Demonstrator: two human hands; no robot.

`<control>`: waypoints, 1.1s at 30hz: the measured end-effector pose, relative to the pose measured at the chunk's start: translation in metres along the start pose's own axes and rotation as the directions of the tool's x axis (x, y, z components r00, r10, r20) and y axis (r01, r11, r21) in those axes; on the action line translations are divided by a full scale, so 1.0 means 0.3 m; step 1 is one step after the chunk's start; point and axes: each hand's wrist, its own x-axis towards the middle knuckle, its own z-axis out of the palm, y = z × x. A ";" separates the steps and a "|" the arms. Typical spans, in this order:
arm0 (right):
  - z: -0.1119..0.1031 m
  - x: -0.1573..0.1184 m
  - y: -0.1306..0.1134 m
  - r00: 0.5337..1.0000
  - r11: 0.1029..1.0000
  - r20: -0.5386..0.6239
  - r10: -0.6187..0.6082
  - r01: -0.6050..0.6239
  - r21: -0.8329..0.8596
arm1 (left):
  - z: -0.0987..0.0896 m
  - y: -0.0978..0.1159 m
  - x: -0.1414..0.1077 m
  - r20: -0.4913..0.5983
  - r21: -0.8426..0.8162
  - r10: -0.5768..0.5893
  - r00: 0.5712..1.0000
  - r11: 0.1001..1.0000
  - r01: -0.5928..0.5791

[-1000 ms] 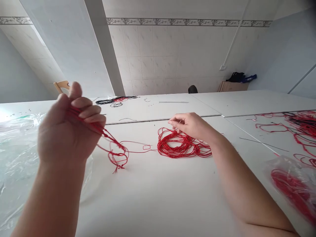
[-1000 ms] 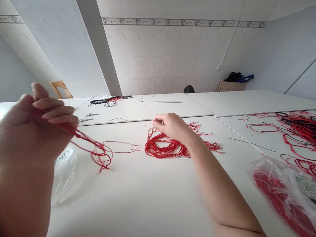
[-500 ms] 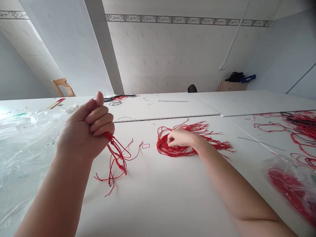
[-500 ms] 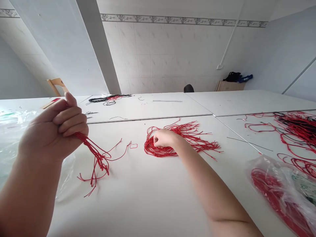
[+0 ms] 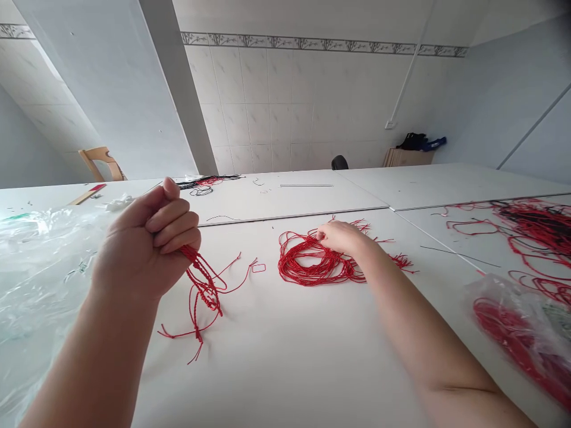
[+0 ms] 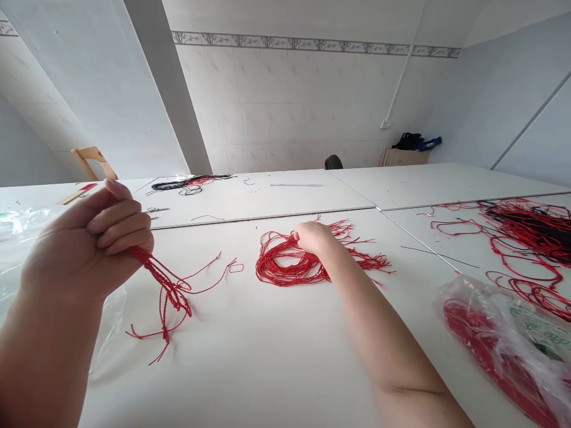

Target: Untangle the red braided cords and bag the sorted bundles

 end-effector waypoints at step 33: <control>0.016 0.024 0.013 0.996 0.999 -0.080 0.031 -0.029 0.033 | 0.000 -0.004 -0.005 0.023 -0.021 -0.030 0.999 0.999 0.030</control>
